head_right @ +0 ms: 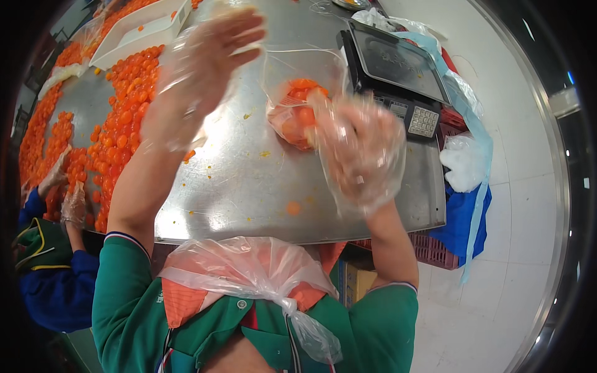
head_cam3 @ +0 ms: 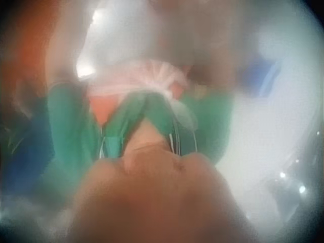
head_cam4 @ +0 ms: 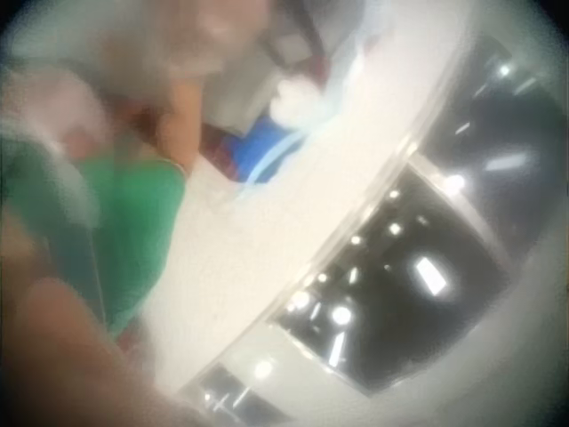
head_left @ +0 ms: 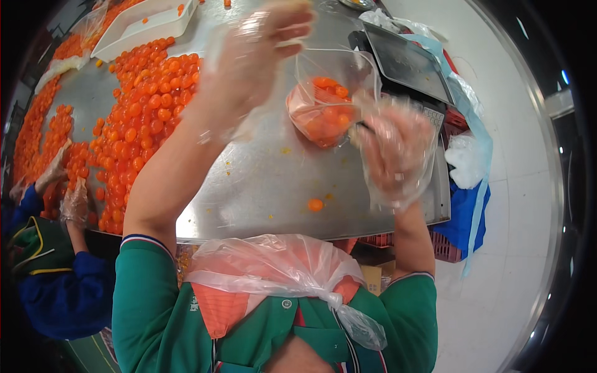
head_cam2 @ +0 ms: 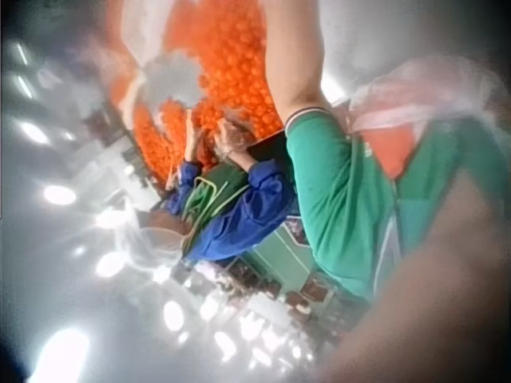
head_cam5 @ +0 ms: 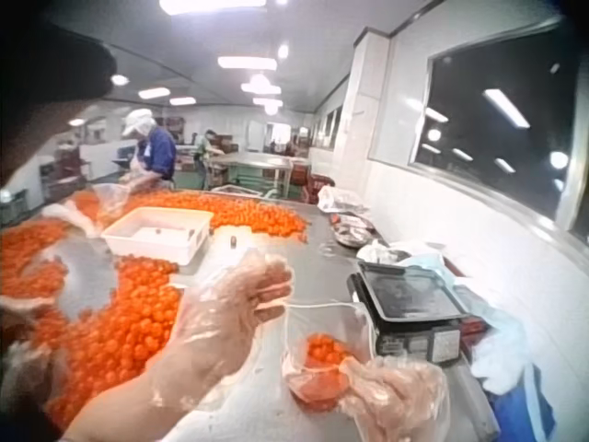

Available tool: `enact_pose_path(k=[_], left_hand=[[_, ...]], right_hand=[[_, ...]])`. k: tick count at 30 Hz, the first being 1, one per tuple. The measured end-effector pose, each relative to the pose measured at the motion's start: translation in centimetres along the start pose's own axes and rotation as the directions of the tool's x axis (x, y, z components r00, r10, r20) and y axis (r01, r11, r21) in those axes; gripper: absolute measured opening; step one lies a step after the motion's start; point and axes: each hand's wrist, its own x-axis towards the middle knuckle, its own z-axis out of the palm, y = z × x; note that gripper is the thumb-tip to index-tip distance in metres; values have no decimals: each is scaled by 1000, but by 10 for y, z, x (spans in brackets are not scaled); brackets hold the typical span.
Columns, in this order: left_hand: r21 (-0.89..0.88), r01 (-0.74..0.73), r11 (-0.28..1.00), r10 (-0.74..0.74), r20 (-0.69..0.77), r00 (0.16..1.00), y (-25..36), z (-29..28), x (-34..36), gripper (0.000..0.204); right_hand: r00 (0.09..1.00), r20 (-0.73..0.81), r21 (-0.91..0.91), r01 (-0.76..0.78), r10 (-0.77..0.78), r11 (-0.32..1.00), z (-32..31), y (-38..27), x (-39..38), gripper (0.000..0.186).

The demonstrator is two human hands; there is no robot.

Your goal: The person scoops small red tomatoes from a large pile on a stainless steel table into clear plastic bags. They place the filled bags onto a digital scale to weigh them, then tie the bags and move them into a nearby crate. The process is repeated continuously with other workers visible in the background.

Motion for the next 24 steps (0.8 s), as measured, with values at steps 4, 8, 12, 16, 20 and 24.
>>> enact_pose_path(k=[4, 8, 12, 16, 20, 24], left_hand=[[-324, 7, 946, -57, -144, 988, 41, -75, -70, 41], [-497, 161, 853, -355, -326, 876, 46, -123, -150, 30], [-632, 251, 733, -627, -485, 610, 21, -154, -235, 36], [-810, 106, 576, -741, -463, 487, -4, -154, -284, 49], [-802, -4, 597, -727, -544, 418, -18, -154, -272, 62], [-795, -109, 597, -665, -566, 487, -41, -169, -263, 78]], right_hand=[[867, 497, 364, -196, -13, 911, 6, -26, -56, 46], [607, 787, 370, -324, -109, 870, 45, -49, -100, 40], [794, 602, 549, -332, -88, 767, 94, -58, -88, 31], [983, 42, 564, 124, -178, 816, 164, -76, -16, 28], [814, 437, 686, -576, 382, 443, 265, -88, 32, 35], [818, 425, 444, -561, 387, 698, 343, -94, 72, 63]])
